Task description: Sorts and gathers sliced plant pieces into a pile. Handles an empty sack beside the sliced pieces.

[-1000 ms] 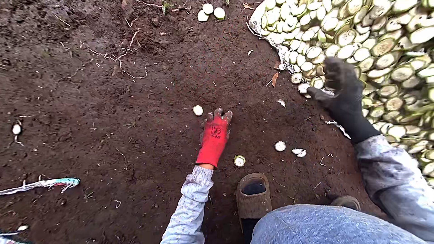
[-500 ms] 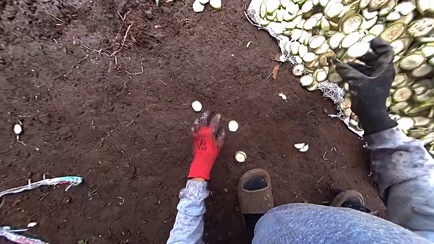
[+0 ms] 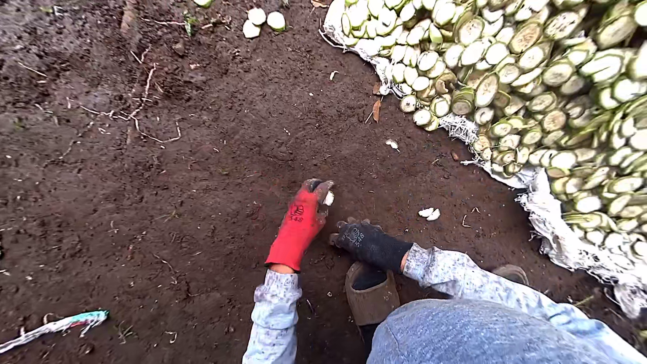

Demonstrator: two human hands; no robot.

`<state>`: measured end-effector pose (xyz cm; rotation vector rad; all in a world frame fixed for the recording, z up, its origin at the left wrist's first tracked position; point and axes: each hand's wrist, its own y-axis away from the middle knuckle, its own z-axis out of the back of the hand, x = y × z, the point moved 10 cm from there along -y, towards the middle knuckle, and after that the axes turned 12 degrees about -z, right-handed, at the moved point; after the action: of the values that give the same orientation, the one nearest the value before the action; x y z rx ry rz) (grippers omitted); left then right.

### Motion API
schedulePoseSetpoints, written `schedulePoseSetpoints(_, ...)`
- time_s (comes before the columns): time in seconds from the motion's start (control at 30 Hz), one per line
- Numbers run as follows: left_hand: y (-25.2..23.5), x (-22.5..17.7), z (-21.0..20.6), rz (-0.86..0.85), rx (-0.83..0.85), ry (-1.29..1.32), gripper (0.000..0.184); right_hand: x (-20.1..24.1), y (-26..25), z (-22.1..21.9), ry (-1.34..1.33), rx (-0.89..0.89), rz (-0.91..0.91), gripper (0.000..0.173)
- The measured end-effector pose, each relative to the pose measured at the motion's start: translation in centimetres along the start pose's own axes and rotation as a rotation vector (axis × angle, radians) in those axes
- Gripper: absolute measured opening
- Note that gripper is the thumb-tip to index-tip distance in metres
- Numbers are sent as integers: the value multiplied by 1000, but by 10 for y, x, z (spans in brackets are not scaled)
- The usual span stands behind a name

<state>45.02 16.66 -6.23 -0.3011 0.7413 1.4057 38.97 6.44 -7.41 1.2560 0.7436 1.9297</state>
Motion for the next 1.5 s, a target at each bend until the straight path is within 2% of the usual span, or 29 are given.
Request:
schedulePoseSetpoints(0.03,0,-3,-15,6,57,-62,56,0,5,0,29,33,82,30)
schedulePoseSetpoints(0.1,6,1,-26,43,86,-133,48,-18,20,36,-87,13,156,30)
schedulePoseSetpoints(0.13,9,5,-27,81,116,-158,43,-40,31,76,-218,-116,148,32)
schedulePoseSetpoints(0.17,12,8,-29,120,156,-175,40,-68,50,127,-308,-341,93,38)
schedulePoseSetpoints(0.23,11,7,-28,149,185,-171,34,-126,103,221,-195,-842,-163,65)
schedulePoseSetpoints(0.27,3,-4,-20,113,128,-130,31,-144,124,248,-72,-933,-319,81)
schedulePoseSetpoints(0.3,-10,-24,-3,40,13,-63,27,-154,136,261,18,-941,-403,86)
schedulePoseSetpoints(0.37,-37,-85,39,-153,-230,87,26,-160,126,238,104,-723,-390,66)
schedulePoseSetpoints(0.43,-70,-143,68,-299,-302,248,47,-162,91,165,175,-337,-404,60)
schedulePoseSetpoints(0.47,-91,-169,77,-365,-285,302,62,-158,80,131,208,-220,-448,62)
schedulePoseSetpoints(0.5,-107,-188,82,-401,-261,302,71,-155,74,101,186,-152,-485,65)
schedulePoseSetpoints(0.57,-128,-199,89,-407,-270,167,68,-148,75,78,111,-183,-571,45)
schedulePoseSetpoints(0.63,-148,-178,88,-424,-294,191,69,-152,77,70,89,-182,-578,45)
schedulePoseSetpoints(0.7,-172,-134,92,-373,-345,261,61,-154,77,58,135,-63,-501,41)
schedulePoseSetpoints(0.77,-204,-76,104,-229,-406,182,53,-158,74,51,182,45,-418,33)
schedulePoseSetpoints(0.83,-231,-16,120,-16,-386,15,52,-165,71,76,134,2,-349,24)
schedulePoseSetpoints(0.87,-242,10,133,77,-366,-77,55,-169,76,109,71,-123,-323,22)
schedulePoseSetpoints(0.93,-260,54,159,228,-300,-241,67,-178,110,199,-74,-610,-235,20)
schedulePoseSetpoints(0.97,-269,72,169,280,-252,-298,73,-185,138,240,-100,-883,-205,25)
schedulePoseSetpoints(1.0,-277,88,175,314,-200,-336,76,-188,165,273,-62,-1078,-216,39)
schedulePoseSetpoints(1.07,-291,106,181,333,-127,-391,71,-190,199,316,54,-1214,-302,65)
schedulePoseSetpoints(1.1,-295,111,179,325,-115,-423,67,-189,206,326,107,-1219,-295,66)
schedulePoseSetpoints(1.13,-298,113,177,307,-129,-460,63,-187,206,326,163,-1178,-272,62)
schedulePoseSetpoints(1.2,-300,109,173,254,-192,-527,62,-182,191,296,278,-1029,-137,48)
schedulePoseSetpoints(1.27,-308,103,170,218,-190,-529,63,-179,160,230,274,-699,-31,38)
schedulePoseSetpoints(1.33,-315,100,168,218,-148,-532,64,-174,128,141,199,-361,28,46)
schedulePoseSetpoints(1.37,-316,100,168,212,-131,-556,64,-169,117,102,196,-282,51,49)
schedulePoseSetpoints(1.43,-317,108,175,176,-143,-598,62,-162,100,52,281,-276,85,43)
schedulePoseSetpoints(1.5,-320,109,169,152,-141,-611,54,-161,96,37,285,-326,92,28)
